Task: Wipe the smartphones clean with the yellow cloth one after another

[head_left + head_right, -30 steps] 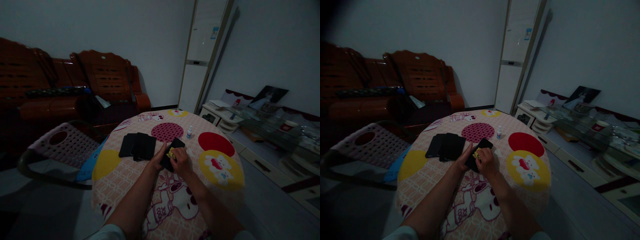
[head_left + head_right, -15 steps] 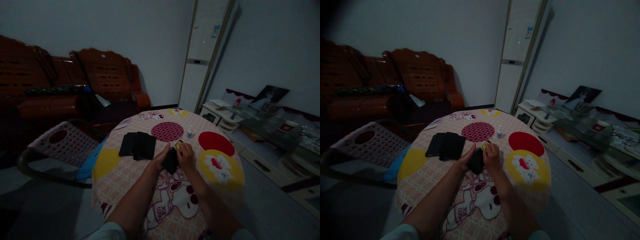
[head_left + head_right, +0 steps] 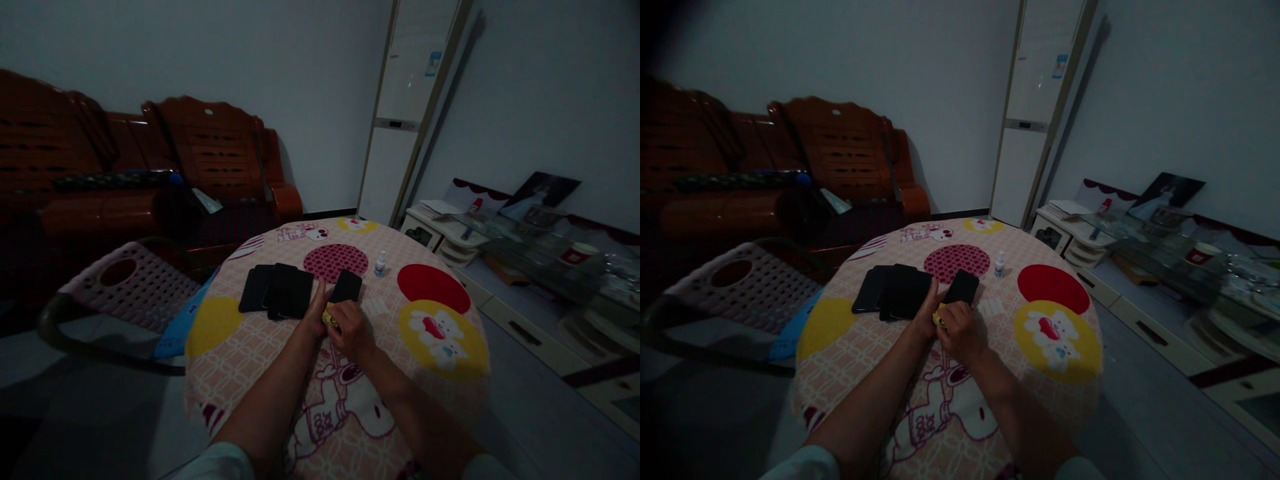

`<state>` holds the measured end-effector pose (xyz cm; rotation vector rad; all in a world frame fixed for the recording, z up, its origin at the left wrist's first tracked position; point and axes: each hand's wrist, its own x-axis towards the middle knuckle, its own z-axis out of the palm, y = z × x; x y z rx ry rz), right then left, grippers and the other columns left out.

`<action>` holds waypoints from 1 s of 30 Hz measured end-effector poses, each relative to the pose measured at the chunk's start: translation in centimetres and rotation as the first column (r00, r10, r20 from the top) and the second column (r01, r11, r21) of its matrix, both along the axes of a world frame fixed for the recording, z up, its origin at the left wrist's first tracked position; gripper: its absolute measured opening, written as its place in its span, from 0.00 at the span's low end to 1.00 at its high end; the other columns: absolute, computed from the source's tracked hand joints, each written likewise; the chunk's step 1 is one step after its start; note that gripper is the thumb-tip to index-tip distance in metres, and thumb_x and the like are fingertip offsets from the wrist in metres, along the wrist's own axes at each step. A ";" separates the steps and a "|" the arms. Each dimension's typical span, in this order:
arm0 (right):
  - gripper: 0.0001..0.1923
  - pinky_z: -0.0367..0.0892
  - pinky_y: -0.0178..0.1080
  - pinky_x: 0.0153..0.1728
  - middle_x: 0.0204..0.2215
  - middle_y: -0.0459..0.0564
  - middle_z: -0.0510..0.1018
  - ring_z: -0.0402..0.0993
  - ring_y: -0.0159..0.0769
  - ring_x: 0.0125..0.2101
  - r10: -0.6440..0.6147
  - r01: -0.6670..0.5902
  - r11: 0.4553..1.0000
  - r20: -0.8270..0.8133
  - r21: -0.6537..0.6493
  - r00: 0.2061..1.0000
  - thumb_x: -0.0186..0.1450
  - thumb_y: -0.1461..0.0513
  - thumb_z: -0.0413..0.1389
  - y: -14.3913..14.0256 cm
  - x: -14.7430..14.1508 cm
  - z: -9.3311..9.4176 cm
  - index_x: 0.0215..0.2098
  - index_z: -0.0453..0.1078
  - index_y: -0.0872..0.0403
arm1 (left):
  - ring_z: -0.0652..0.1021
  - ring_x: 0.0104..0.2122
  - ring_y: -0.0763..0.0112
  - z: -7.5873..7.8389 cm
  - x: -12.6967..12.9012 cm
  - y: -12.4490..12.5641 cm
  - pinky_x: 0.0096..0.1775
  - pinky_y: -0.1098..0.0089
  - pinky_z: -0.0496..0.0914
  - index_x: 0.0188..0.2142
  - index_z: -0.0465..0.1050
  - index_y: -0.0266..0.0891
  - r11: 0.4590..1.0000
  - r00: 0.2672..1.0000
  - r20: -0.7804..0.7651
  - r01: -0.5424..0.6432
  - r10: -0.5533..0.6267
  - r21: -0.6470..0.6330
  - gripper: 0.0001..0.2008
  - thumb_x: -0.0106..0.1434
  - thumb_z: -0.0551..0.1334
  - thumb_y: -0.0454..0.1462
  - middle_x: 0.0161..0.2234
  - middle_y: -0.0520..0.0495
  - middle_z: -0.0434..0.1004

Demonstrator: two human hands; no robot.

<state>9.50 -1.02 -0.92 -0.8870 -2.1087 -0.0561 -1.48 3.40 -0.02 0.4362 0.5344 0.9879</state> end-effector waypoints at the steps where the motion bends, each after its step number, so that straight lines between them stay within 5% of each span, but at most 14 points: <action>1: 0.10 0.65 0.46 0.42 0.35 0.54 0.72 0.65 0.43 0.40 0.000 0.000 1.000 0.000 0.000 1.000 0.59 0.67 0.53 0.0 0.0 0.0 0.39 0.69 0.55 | 0.79 0.30 0.64 0.0 0.0 0.0 0.33 0.69 0.72 0.42 0.74 0.31 1.000 1.000 0.008 -0.005 0.005 0.004 0.33 0.60 0.51 0.59 0.31 0.39 0.79; 7: 0.10 0.65 0.45 0.42 0.34 0.52 0.72 0.65 0.42 0.39 -0.042 0.042 0.998 -0.010 -0.036 0.999 0.56 0.68 0.52 0.4 0.8 -0.3 0.37 0.69 0.54 | 0.79 0.35 0.59 0.2 -0.7 0.5 0.38 0.65 0.72 0.45 0.73 0.31 0.999 0.998 0.052 -0.035 0.034 0.007 0.34 0.61 0.50 0.59 0.36 0.36 0.79; 18: 0.11 0.65 0.45 0.42 0.33 0.52 0.71 0.64 0.42 0.38 -0.101 0.101 0.995 -0.029 -0.004 0.995 0.55 0.69 0.52 0.9 1.8 -0.3 0.36 0.69 0.54 | 0.78 0.28 0.64 0.5 -1.4 0.5 0.36 0.65 0.72 0.36 0.74 0.32 0.994 0.992 0.063 -0.110 0.110 0.004 0.26 0.64 0.51 0.53 0.29 0.40 0.78; 26: 0.13 0.64 0.45 0.42 0.35 0.53 0.72 0.64 0.42 0.39 -0.212 0.214 0.977 -0.084 0.008 0.974 0.58 0.69 0.51 2.1 3.0 -0.6 0.40 0.69 0.55 | 0.79 0.32 0.61 0.0 -1.0 0.3 0.37 0.65 0.72 0.41 0.73 0.32 0.999 0.999 0.005 -0.042 0.042 -0.016 0.26 0.63 0.53 0.54 0.34 0.39 0.79; 30: 0.12 0.65 0.45 0.42 0.34 0.53 0.72 0.65 0.42 0.39 -0.148 0.148 0.989 -0.052 -0.005 0.988 0.57 0.69 0.51 1.5 2.5 -0.5 0.39 0.69 0.55 | 0.79 0.31 0.62 -0.3 -0.8 0.5 0.37 0.65 0.72 0.42 0.73 0.32 0.999 0.999 -0.007 -0.050 0.050 0.008 0.26 0.63 0.54 0.54 0.33 0.39 0.79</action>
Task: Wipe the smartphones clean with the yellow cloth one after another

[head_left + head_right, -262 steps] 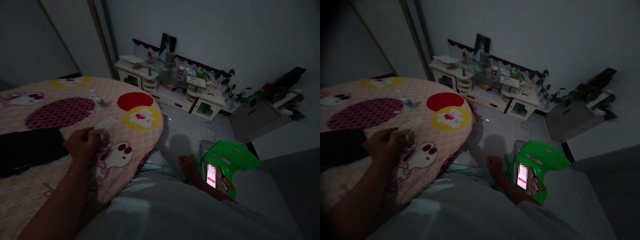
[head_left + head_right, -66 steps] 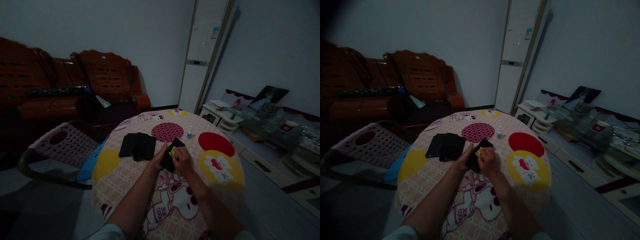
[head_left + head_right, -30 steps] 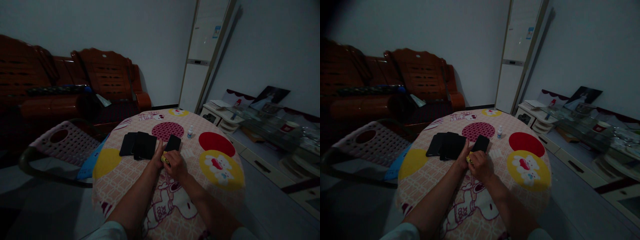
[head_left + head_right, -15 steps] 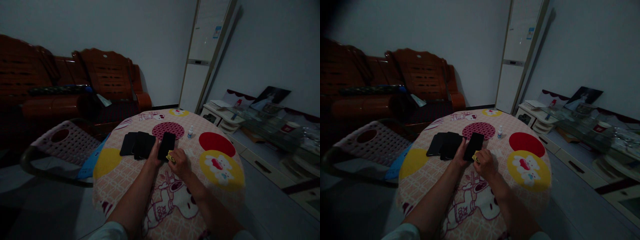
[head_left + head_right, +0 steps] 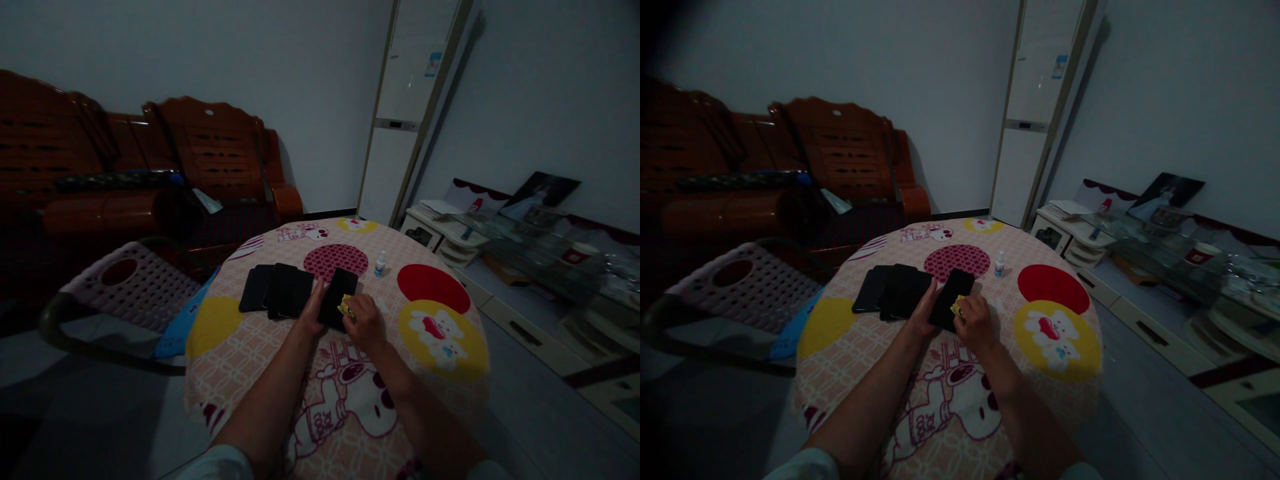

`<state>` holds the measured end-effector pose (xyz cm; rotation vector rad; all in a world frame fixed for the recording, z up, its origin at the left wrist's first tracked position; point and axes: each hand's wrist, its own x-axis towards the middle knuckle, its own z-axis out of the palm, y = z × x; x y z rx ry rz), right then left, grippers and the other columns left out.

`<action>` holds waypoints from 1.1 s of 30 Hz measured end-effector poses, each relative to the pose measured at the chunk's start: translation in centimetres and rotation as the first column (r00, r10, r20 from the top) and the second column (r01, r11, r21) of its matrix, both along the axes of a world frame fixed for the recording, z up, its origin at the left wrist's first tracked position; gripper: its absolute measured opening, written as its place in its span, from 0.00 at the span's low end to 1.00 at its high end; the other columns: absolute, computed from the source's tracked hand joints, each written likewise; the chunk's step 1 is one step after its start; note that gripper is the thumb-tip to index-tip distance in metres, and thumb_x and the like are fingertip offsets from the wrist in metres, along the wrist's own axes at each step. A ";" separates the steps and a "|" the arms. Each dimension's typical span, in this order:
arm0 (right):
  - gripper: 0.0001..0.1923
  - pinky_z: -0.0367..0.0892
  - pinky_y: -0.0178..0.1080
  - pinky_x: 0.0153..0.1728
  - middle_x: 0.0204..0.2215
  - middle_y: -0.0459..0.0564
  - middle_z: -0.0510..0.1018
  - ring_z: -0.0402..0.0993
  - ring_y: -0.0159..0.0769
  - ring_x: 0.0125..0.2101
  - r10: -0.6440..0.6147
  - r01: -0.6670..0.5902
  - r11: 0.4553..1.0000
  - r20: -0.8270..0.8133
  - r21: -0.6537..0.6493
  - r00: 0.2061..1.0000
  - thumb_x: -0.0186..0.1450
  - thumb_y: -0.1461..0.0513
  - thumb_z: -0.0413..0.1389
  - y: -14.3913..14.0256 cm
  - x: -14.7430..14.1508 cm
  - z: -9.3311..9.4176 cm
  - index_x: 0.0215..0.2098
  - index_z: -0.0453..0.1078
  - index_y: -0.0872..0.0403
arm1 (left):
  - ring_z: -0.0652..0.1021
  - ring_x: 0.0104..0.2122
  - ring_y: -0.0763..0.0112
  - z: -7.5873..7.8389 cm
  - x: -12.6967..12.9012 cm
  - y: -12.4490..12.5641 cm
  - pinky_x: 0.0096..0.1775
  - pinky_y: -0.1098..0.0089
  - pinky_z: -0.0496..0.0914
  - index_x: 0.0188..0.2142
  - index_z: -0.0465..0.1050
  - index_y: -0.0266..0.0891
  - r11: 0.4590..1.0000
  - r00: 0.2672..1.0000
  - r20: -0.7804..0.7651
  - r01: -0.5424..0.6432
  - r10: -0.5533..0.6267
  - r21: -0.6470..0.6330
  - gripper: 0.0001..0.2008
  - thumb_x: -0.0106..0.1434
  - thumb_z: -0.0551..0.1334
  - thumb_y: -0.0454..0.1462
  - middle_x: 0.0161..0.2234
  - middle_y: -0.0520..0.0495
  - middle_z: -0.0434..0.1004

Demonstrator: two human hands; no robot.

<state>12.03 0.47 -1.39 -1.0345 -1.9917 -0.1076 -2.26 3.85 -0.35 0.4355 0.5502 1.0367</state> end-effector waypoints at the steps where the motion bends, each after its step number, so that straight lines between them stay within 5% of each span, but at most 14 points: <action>1: 0.12 0.65 0.45 0.42 0.34 0.53 0.72 0.65 0.42 0.39 0.044 -0.044 0.999 0.013 -0.004 0.999 0.57 0.69 0.52 -0.3 -0.3 0.0 0.39 0.69 0.55 | 0.79 0.30 0.63 0.0 0.0 0.0 0.36 0.66 0.72 0.42 0.73 0.32 1.000 1.000 -0.005 -0.003 0.003 0.007 0.26 0.62 0.54 0.54 0.32 0.40 0.79; 6: 0.12 0.65 0.45 0.42 0.35 0.53 0.72 0.65 0.42 0.39 0.153 -0.152 0.988 0.051 -0.022 0.987 0.57 0.68 0.53 -0.9 -1.2 0.0 0.39 0.69 0.54 | 0.78 0.27 0.64 0.2 0.0 -0.2 0.31 0.68 0.71 0.39 0.74 0.33 0.999 0.999 -0.037 0.015 -0.014 0.034 0.27 0.62 0.54 0.55 0.30 0.41 0.78; 16: 0.14 0.65 0.48 0.45 0.37 0.56 0.73 0.66 0.43 0.41 -0.093 0.096 0.994 -0.053 0.056 0.994 0.60 0.69 0.51 1.5 0.9 -0.5 0.43 0.69 0.56 | 0.79 0.30 0.65 0.0 1.1 -0.9 0.35 0.68 0.72 0.42 0.74 0.32 0.984 0.980 -0.085 0.179 -0.179 -0.009 0.26 0.63 0.53 0.53 0.34 0.39 0.79; 21: 0.13 0.67 0.46 0.43 0.37 0.56 0.74 0.67 0.42 0.40 -0.190 0.212 0.975 -0.250 0.065 0.949 0.61 0.68 0.51 2.2 2.2 -0.5 0.43 0.70 0.56 | 0.80 0.33 0.63 0.0 1.1 -0.9 0.40 0.66 0.73 0.41 0.74 0.31 0.999 0.991 -0.126 0.051 -0.051 -0.006 0.17 0.62 0.61 0.44 0.36 0.38 0.79; 27: 0.09 0.68 0.43 0.39 0.33 0.53 0.75 0.70 0.40 0.36 -0.326 0.341 0.939 -0.460 -0.053 0.826 0.60 0.64 0.53 2.3 3.6 -0.4 0.38 0.71 0.56 | 0.79 0.27 0.66 -0.3 0.7 -0.3 0.32 0.68 0.73 0.37 0.75 0.31 0.992 0.972 -0.209 -0.089 0.105 0.086 0.10 0.60 0.63 0.38 0.31 0.41 0.80; 33: 0.08 0.68 0.42 0.39 0.33 0.52 0.75 0.71 0.39 0.36 -0.297 0.304 0.950 -0.501 -0.069 0.813 0.61 0.63 0.53 1.9 2.9 -0.4 0.38 0.71 0.55 | 0.77 0.23 0.68 -0.5 0.7 -0.3 0.29 0.71 0.71 0.38 0.75 0.31 0.989 0.978 -0.190 -0.062 0.087 0.130 0.13 0.56 0.67 0.38 0.27 0.43 0.79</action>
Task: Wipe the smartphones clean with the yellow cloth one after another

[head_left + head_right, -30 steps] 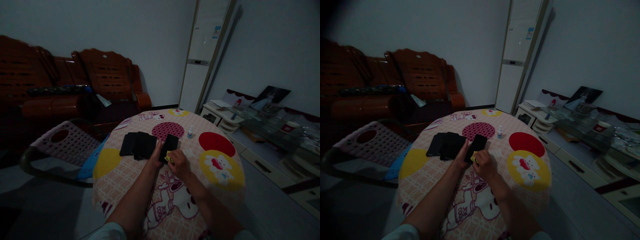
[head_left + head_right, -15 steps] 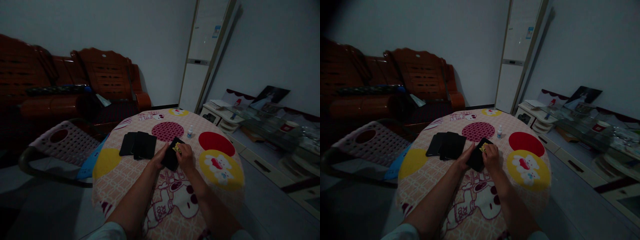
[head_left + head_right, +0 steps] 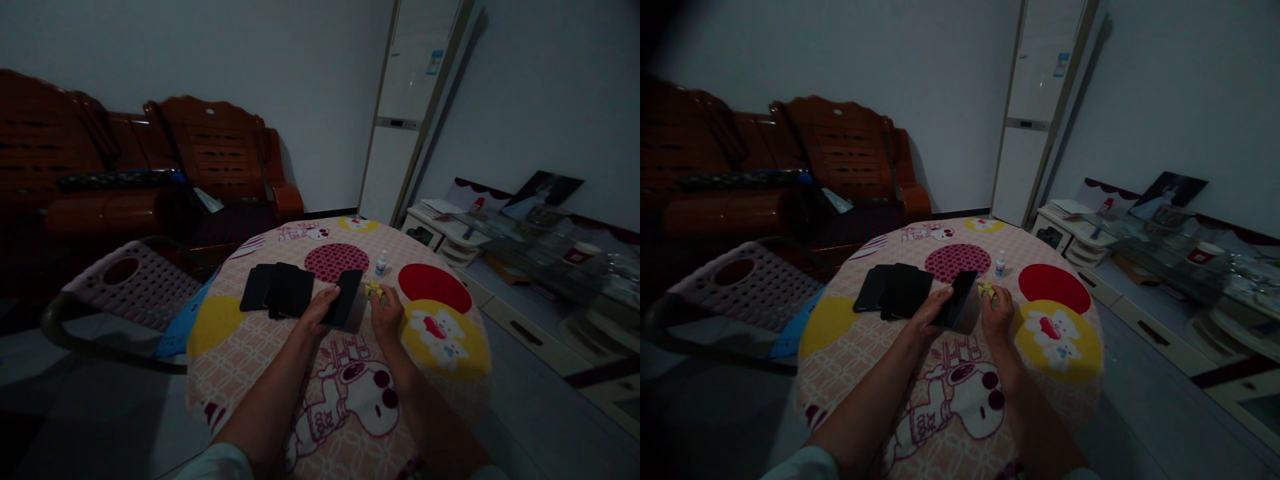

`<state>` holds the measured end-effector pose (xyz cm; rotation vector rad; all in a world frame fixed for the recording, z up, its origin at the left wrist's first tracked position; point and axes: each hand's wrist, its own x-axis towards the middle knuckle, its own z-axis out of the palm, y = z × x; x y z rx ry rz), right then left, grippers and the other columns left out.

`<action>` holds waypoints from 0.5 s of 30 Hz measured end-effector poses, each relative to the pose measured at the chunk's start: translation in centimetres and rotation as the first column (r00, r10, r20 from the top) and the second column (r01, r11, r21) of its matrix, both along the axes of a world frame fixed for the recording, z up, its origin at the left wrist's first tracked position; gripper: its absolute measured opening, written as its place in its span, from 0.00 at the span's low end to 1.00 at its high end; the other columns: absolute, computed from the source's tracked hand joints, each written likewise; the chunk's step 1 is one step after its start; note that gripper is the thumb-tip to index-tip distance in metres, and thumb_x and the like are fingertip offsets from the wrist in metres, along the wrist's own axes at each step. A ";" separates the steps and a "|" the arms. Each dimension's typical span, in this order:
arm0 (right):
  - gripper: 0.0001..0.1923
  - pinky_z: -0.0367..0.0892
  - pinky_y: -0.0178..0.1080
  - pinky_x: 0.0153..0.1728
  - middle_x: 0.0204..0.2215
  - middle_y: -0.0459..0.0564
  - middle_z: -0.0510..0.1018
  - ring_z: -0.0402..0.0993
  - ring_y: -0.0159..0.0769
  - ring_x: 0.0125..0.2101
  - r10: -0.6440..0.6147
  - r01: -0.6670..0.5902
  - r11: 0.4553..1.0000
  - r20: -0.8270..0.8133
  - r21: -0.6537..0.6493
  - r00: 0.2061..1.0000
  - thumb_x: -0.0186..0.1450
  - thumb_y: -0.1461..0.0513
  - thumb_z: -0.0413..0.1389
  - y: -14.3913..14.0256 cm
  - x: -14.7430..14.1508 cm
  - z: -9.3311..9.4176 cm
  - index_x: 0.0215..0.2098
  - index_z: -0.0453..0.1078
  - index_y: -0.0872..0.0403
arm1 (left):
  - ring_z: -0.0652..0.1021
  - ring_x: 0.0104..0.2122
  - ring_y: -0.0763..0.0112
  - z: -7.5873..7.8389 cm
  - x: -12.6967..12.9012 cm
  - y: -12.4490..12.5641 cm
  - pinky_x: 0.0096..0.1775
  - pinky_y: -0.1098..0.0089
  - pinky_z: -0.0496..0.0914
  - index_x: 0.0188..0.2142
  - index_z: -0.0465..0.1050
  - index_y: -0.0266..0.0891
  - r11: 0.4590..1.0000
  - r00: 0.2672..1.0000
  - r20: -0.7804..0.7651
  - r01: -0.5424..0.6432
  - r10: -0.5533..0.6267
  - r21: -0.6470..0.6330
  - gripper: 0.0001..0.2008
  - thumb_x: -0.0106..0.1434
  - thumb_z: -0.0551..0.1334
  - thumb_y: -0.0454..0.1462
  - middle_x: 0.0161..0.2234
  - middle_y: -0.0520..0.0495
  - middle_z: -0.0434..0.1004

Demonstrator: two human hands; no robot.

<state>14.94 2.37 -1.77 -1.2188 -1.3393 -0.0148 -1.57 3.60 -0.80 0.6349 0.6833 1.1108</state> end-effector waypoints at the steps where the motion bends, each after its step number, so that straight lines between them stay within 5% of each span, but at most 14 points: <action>1: 0.08 0.69 0.43 0.39 0.33 0.52 0.75 0.71 0.39 0.36 0.011 -0.011 1.000 0.007 0.006 1.000 0.61 0.63 0.52 -0.1 -0.2 0.1 0.38 0.70 0.55 | 0.78 0.24 0.68 0.0 0.0 0.0 0.29 0.72 0.71 0.39 0.75 0.31 1.000 1.000 0.004 0.008 -0.008 0.014 0.14 0.55 0.68 0.39 0.28 0.42 0.79; 15: 0.10 0.70 0.48 0.41 0.36 0.55 0.75 0.71 0.42 0.40 0.173 -0.213 0.965 0.241 0.151 0.955 0.62 0.66 0.51 -2.4 -2.5 1.5 0.42 0.69 0.54 | 0.78 0.30 0.69 -0.5 0.2 0.4 0.34 0.73 0.70 0.40 0.75 0.32 0.995 0.998 0.024 0.047 -0.050 0.092 0.17 0.53 0.69 0.39 0.34 0.42 0.79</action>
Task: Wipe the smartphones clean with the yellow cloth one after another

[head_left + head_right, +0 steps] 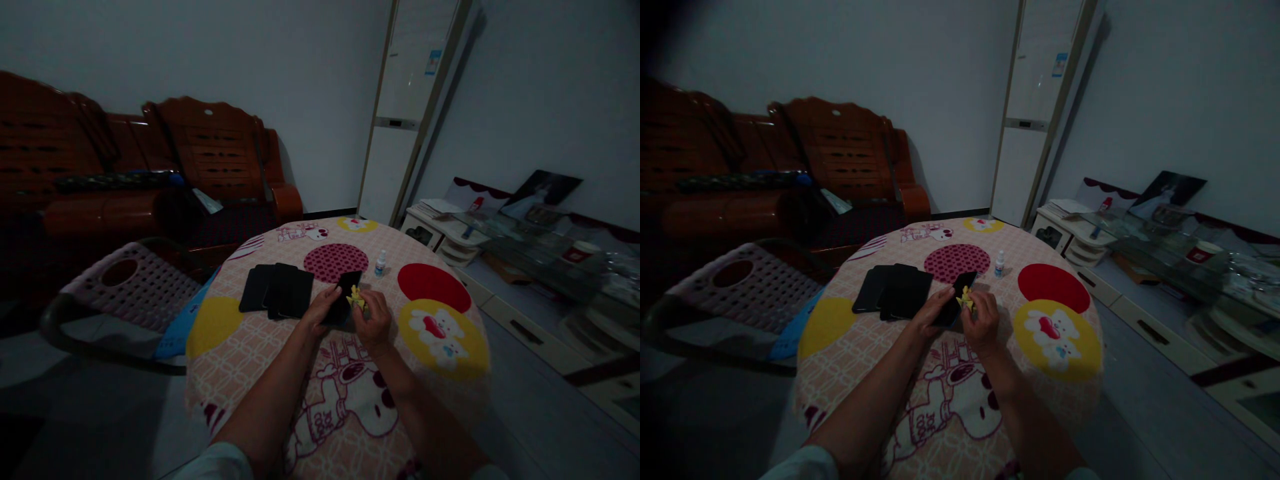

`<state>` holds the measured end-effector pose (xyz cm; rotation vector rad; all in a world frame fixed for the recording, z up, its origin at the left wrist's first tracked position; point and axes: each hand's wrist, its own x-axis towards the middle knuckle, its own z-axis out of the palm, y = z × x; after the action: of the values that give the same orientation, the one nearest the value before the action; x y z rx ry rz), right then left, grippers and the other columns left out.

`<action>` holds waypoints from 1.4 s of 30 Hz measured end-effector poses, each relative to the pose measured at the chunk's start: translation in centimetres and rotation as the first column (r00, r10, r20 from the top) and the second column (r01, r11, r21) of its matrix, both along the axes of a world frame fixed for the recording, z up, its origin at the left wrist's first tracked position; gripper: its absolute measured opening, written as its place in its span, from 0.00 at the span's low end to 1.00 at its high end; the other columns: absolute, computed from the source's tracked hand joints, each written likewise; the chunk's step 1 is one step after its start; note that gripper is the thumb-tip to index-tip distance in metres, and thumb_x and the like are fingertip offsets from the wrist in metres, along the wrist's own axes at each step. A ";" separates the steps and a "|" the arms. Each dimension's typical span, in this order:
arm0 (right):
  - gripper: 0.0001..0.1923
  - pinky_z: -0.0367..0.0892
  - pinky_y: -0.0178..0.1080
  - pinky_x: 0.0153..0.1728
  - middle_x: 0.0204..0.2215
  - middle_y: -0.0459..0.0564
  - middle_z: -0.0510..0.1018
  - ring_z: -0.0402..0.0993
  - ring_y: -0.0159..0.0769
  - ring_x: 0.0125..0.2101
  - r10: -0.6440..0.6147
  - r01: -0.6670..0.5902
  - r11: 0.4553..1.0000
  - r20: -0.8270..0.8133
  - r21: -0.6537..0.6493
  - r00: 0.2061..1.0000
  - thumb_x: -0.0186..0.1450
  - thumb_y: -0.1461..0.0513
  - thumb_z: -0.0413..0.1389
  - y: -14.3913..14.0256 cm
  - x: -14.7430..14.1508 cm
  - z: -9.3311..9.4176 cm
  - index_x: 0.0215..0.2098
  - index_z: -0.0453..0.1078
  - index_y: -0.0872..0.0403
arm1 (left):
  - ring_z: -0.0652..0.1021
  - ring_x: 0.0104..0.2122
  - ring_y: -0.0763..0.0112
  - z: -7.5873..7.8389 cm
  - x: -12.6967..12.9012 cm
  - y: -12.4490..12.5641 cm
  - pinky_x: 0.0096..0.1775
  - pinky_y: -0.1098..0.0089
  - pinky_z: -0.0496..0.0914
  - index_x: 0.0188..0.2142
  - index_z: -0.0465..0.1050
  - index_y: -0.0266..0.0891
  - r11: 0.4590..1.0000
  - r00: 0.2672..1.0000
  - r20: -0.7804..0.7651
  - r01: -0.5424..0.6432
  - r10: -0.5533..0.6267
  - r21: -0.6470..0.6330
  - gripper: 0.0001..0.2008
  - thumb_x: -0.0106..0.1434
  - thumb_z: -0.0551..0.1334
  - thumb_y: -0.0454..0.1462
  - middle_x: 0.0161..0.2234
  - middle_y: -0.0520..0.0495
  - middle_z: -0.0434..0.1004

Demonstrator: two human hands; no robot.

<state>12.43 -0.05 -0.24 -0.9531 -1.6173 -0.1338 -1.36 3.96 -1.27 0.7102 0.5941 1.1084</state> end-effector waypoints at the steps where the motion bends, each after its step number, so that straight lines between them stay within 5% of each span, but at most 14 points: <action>1: 0.10 0.70 0.48 0.41 0.36 0.55 0.75 0.71 0.42 0.40 -0.003 0.003 1.000 -0.005 0.000 1.000 0.62 0.66 0.51 0.0 0.0 0.0 0.42 0.69 0.54 | 0.78 0.30 0.69 0.0 0.0 0.0 0.34 0.74 0.70 0.40 0.75 0.32 1.000 1.000 0.000 -0.005 0.005 -0.001 0.16 0.53 0.69 0.39 0.34 0.42 0.79; 7: 0.10 0.70 0.48 0.42 0.36 0.56 0.75 0.71 0.42 0.40 -0.075 0.074 0.997 -0.079 -0.011 0.994 0.63 0.65 0.51 0.6 0.5 -0.3 0.41 0.69 0.55 | 0.78 0.30 0.69 0.7 0.2 -0.4 0.34 0.73 0.70 0.41 0.75 0.32 0.999 0.999 -0.003 -0.034 0.034 -0.014 0.17 0.53 0.69 0.38 0.34 0.42 0.79; 12: 0.11 0.70 0.47 0.44 0.38 0.56 0.75 0.71 0.41 0.42 -0.008 0.000 0.998 -0.119 -0.059 0.993 0.63 0.65 0.50 0.6 0.5 -0.5 0.43 0.69 0.55 | 0.78 0.30 0.69 0.8 0.6 -1.0 0.36 0.72 0.70 0.37 0.75 0.31 0.998 0.998 -0.009 0.070 -0.070 0.001 0.15 0.55 0.67 0.42 0.32 0.42 0.79; 19: 0.11 0.70 0.45 0.44 0.38 0.56 0.75 0.72 0.41 0.41 0.006 -0.012 0.997 -0.083 -0.074 0.997 0.62 0.66 0.50 0.7 0.4 -0.6 0.43 0.69 0.55 | 0.70 0.15 0.77 -0.6 1.2 -1.2 0.16 0.78 0.60 0.32 0.72 0.35 0.962 0.975 0.020 0.222 -0.221 -0.158 0.16 0.59 0.62 0.48 0.19 0.50 0.70; 24: 0.14 0.70 0.46 0.44 0.39 0.55 0.75 0.71 0.41 0.43 0.034 -0.033 0.998 0.005 -0.049 0.999 0.61 0.68 0.50 0.8 0.1 -0.9 0.45 0.69 0.55 | 0.77 0.24 0.70 0.1 1.3 -1.6 0.24 0.73 0.70 0.37 0.72 0.35 0.906 0.944 0.226 0.301 -0.239 -0.297 0.18 0.63 0.57 0.49 0.28 0.46 0.77; 28: 0.15 0.69 0.46 0.45 0.39 0.56 0.74 0.70 0.41 0.43 0.044 -0.043 0.999 0.081 -0.022 0.996 0.61 0.69 0.50 0.9 0.0 -1.0 0.46 0.69 0.55 | 0.78 0.25 0.69 0.8 1.3 -1.9 0.29 0.71 0.72 0.37 0.73 0.33 0.884 0.937 0.251 0.322 -0.244 -0.340 0.20 0.65 0.55 0.49 0.28 0.45 0.78; 36: 0.14 0.69 0.47 0.42 0.37 0.55 0.74 0.69 0.42 0.40 -0.158 0.160 0.986 0.048 -0.043 0.986 0.61 0.67 0.50 2.4 2.0 -1.3 0.44 0.70 0.55 | 0.79 0.26 0.63 0.7 1.4 -2.2 0.26 0.67 0.73 0.42 0.71 0.35 0.866 0.892 0.148 0.450 -0.427 -0.219 0.22 0.66 0.51 0.50 0.30 0.42 0.78; 42: 0.13 0.69 0.47 0.44 0.38 0.56 0.74 0.69 0.42 0.41 -0.135 0.136 0.990 0.064 -0.022 0.989 0.61 0.67 0.50 2.1 2.2 -1.0 0.43 0.69 0.56 | 0.78 0.21 0.65 0.5 1.3 -2.0 0.23 0.69 0.72 0.38 0.71 0.34 0.881 0.901 0.032 0.430 -0.433 -0.195 0.22 0.65 0.52 0.51 0.26 0.42 0.77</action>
<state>14.58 2.07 -1.23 -1.0888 -1.6139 -0.2378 -0.09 1.97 -0.74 0.6370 0.5151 0.6191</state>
